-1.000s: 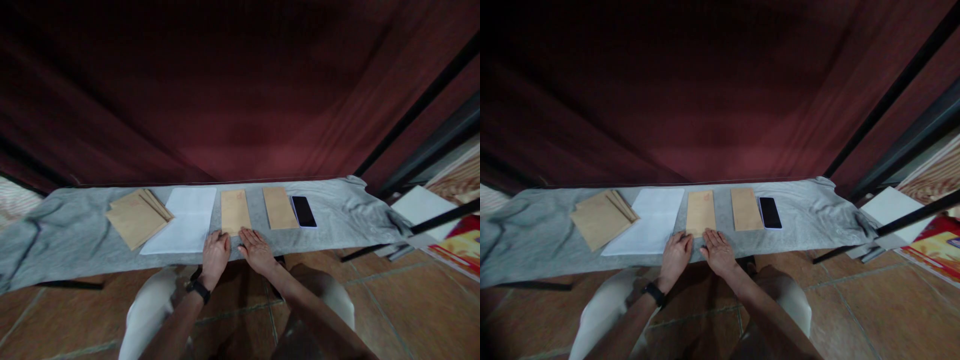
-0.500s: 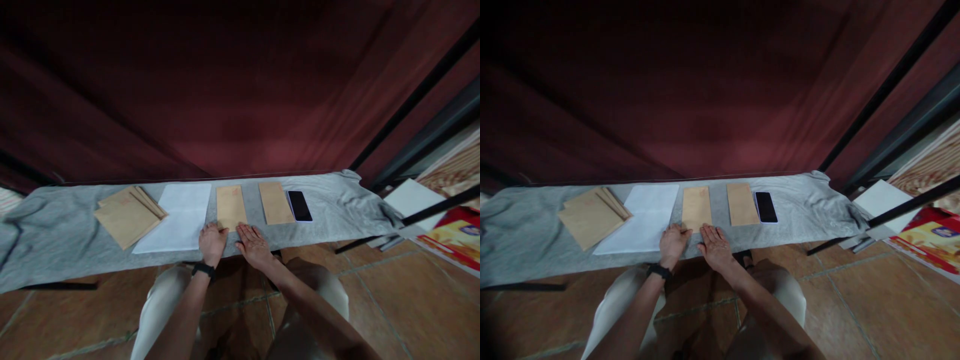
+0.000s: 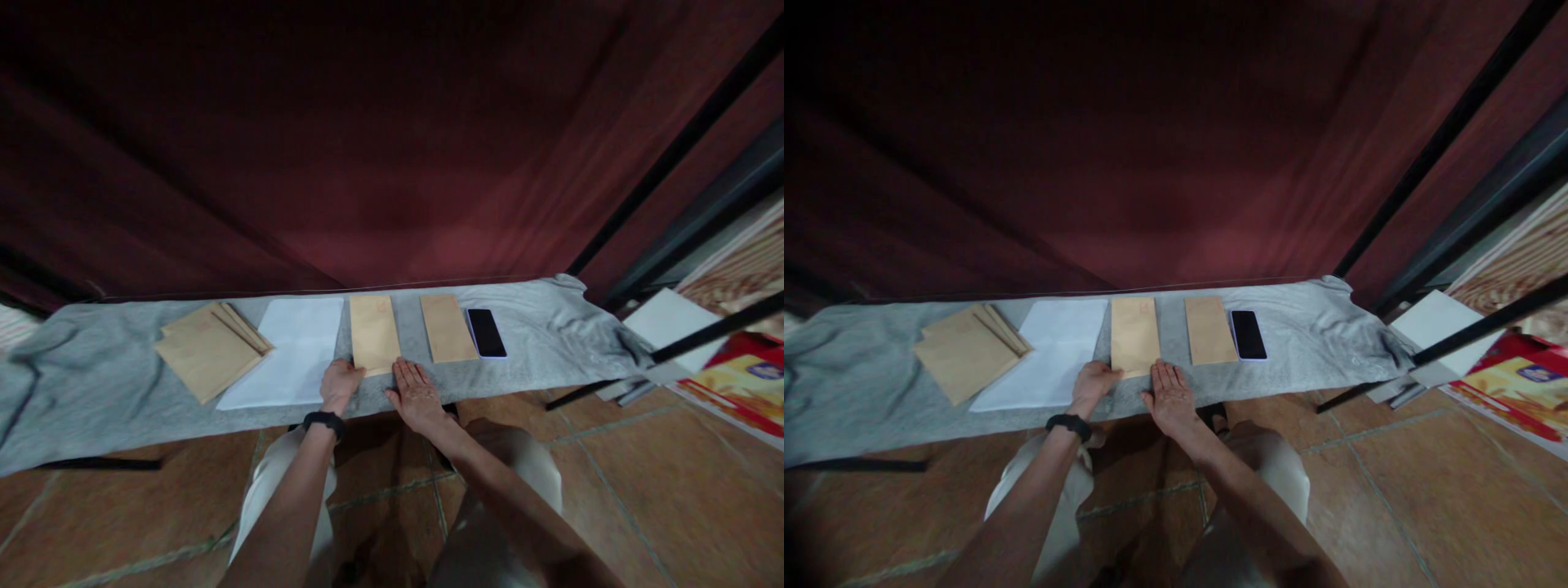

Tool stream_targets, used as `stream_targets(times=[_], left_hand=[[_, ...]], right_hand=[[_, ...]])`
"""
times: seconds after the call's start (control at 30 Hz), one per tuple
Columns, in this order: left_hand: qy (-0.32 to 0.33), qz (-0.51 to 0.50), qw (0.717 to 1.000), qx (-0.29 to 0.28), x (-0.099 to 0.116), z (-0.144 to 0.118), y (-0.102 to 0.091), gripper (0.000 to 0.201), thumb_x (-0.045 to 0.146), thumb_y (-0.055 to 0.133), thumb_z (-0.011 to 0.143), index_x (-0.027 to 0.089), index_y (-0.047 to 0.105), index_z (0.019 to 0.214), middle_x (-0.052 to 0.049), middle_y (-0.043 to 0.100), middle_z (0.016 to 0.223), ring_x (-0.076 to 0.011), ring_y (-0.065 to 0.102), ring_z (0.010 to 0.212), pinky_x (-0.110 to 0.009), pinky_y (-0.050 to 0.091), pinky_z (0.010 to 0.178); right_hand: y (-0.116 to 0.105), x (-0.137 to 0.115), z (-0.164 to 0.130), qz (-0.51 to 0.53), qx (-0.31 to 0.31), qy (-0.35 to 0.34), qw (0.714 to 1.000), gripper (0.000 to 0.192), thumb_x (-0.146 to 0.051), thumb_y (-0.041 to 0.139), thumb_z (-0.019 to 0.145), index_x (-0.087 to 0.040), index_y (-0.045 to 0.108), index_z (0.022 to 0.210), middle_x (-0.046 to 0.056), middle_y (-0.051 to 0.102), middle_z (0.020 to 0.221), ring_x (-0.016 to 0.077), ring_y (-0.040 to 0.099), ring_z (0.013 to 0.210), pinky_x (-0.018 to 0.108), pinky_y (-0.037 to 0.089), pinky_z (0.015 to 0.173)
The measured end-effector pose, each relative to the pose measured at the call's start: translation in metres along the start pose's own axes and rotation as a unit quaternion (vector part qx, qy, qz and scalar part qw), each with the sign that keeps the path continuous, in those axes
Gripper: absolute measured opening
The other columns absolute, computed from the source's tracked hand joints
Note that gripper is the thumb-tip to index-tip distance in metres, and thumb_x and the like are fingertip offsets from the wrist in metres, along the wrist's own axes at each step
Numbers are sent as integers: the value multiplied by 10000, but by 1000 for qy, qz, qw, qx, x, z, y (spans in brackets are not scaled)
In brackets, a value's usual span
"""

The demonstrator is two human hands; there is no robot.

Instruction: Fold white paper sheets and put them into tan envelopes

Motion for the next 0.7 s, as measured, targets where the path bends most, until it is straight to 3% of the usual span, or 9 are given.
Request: stream_targets(times=[0.17, 0.33, 0.53, 0.7], left_hand=[[9, -156, 986, -53, 5, -3, 1, 221, 337, 695, 569, 222, 508, 587, 38, 526, 488, -151, 553, 516, -257, 375, 505], [10, -280, 954, -109, 14, -16, 3, 246, 322, 721, 531, 202, 521, 611, 66, 523, 502, -73, 455, 444, -205, 341, 460], [-4, -379, 915, -136, 23, -32, 9, 356, 365, 794, 519, 208, 507, 659, 61, 580, 562, -75, 547, 506, -187, 404, 510], [-27, -458, 870, -183, 25, -39, 6, 487, 527, 841, 574, 211, 562, 819, -20, 708, 764, -147, 691, 704, -248, 521, 652]], right_hand=[[-10, -2, 13, 9, 16, -6, 1000, 525, -333, 489, 1026, -75, 490, 1484, 170, 499, 1531, 281, 459, 1426, 466, 319, 1217], [-18, -6, 25, -18, 20, -41, 999, 481, -226, 472, 1012, -137, 493, 1485, 136, 511, 1530, 287, 553, 1320, 434, 474, 1076], [-27, -4, 35, -60, -24, -12, 998, 482, -95, 422, 970, -150, 543, 1433, 167, 629, 1393, 253, 692, 1067, 354, 573, 852], [-37, 2, 41, -62, -10, 4, 998, 497, -105, 400, 981, -152, 523, 1460, 154, 612, 1423, 262, 684, 1113, 362, 567, 901]])
Point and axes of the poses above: each hand's wrist, its own z-axis towards the middle knuckle, its own y-axis out of the palm, x = y × z, the point moved 2 cm from there along z, towards the middle knuckle
